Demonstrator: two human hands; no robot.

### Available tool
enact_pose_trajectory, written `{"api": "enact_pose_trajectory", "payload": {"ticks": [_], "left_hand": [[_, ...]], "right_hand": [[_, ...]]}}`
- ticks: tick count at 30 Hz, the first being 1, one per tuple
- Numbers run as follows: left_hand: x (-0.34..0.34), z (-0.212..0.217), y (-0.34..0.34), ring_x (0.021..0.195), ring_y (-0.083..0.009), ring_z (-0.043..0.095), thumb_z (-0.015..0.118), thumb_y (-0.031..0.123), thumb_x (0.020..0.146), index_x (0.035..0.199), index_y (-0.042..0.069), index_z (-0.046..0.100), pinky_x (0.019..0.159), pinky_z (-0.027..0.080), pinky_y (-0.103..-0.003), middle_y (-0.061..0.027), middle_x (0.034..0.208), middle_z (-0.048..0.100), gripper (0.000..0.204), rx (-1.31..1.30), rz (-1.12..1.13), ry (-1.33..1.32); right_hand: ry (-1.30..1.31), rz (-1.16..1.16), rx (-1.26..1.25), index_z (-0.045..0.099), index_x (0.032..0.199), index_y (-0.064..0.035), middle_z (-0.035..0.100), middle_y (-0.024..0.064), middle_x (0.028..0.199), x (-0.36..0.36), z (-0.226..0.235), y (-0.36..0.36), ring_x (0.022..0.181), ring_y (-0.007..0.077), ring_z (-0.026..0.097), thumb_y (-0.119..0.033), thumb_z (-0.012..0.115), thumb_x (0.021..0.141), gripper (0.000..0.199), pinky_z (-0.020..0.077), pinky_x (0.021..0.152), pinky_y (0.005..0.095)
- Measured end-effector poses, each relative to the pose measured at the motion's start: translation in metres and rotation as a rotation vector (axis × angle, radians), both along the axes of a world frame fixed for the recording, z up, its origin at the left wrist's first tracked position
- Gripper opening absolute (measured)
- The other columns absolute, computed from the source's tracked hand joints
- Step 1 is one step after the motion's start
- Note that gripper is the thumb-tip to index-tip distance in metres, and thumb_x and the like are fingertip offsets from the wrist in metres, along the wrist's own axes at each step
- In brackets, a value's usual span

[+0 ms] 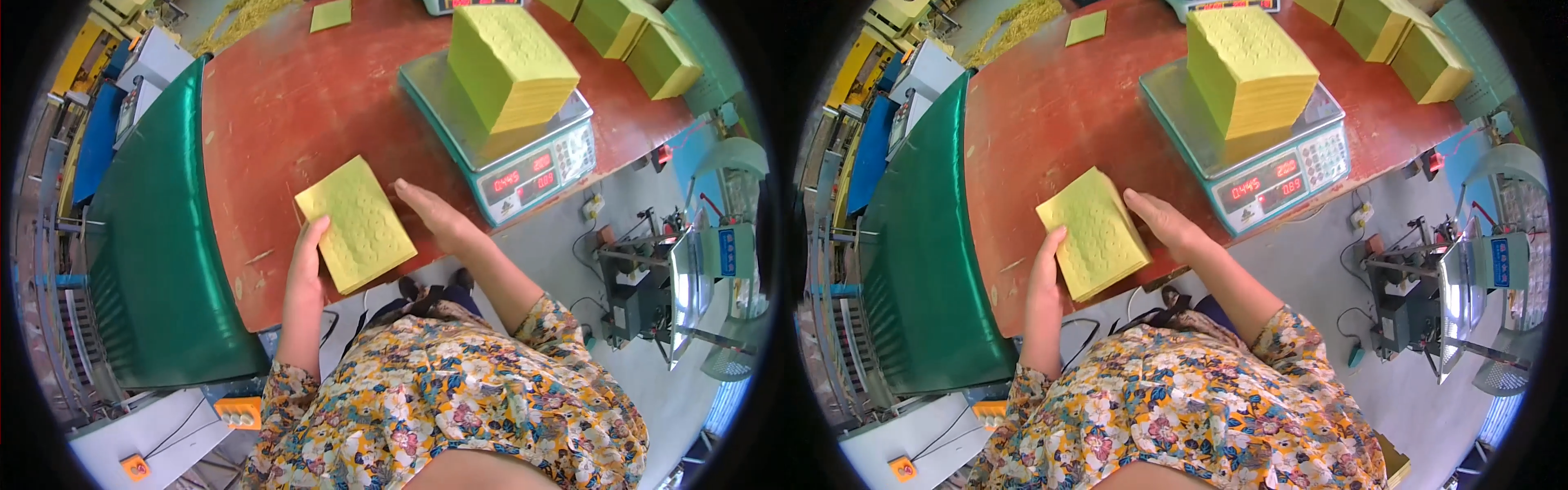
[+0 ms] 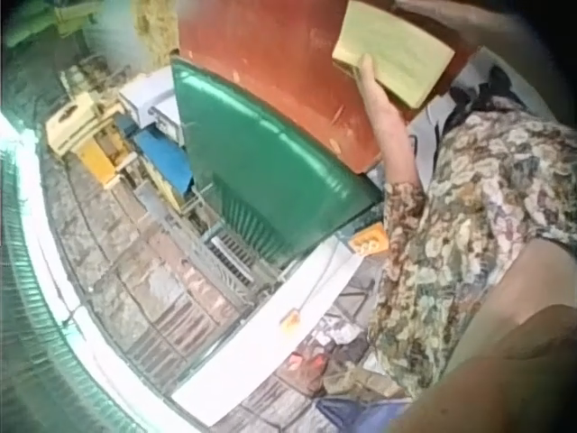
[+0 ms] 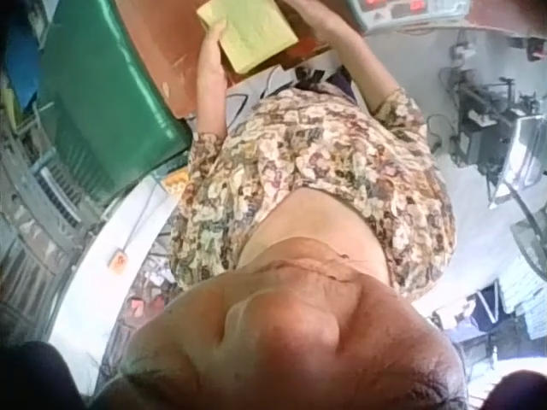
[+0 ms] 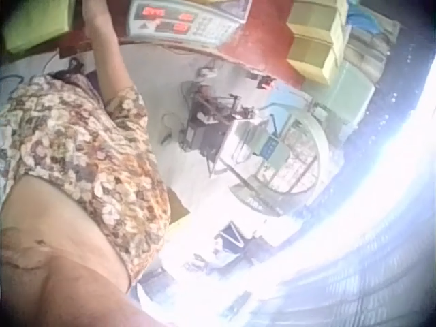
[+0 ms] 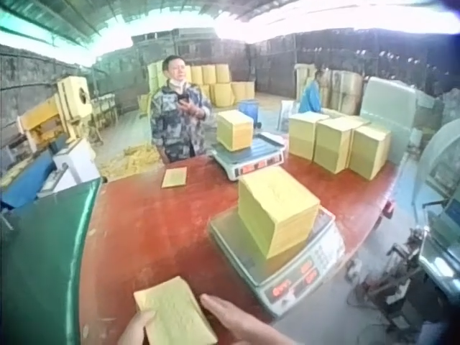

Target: The recorder weighs stacks of yellow paper on a digital scale and then uses a banding machine to secure them with rubber bands or ties.

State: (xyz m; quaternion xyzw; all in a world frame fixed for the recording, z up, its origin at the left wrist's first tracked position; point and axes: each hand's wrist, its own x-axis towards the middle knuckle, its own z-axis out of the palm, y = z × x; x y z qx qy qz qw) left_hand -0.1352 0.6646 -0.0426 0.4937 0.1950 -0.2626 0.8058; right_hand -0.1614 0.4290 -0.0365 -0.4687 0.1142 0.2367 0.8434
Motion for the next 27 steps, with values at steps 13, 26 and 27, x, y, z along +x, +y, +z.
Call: {"api": "enact_pose_trajectory", "payload": {"ticks": [13,26,27], "left_hand": [[-0.046,0.015,-0.003,0.125,-0.0240,0.053,0.056,0.027,0.096,0.146,0.004,0.035,0.105,0.044,-0.040,-0.0115,0.140,0.050,0.059,0.099,-0.130,-0.241],[0.022,0.177,-0.125,0.121,-0.0203,0.054,0.062,0.030,0.092,0.141,-0.005,0.042,0.103,0.043,-0.036,-0.0136,0.132,0.056,0.064,0.150,-0.285,-0.819],[0.028,0.197,-0.146,0.117,-0.0191,0.057,0.062,0.032,0.092,0.140,-0.004,0.044,0.098,0.046,-0.035,-0.0127,0.130,0.057,0.062,0.122,-0.283,-0.813]], "right_hand": [[-0.127,-0.058,-0.237,0.038,0.142,0.0098,0.054,0.0244,0.133,-0.017,-0.017,0.007,0.120,0.0273,0.056,-0.034,0.070,0.085,0.079,0.0452,0.101,0.0365],[-0.414,-0.204,-0.610,0.042,0.144,-0.0002,0.061,0.0140,0.127,-0.007,0.203,-0.127,0.115,0.0206,0.058,-0.043,0.066,0.090,0.073,0.0477,0.093,0.0338],[-0.402,-0.238,-0.650,0.041,0.144,0.0027,0.062,0.0147,0.125,-0.005,0.226,-0.142,0.109,0.0204,0.062,-0.039,0.067,0.089,0.073,0.0498,0.090,0.0327]]}}
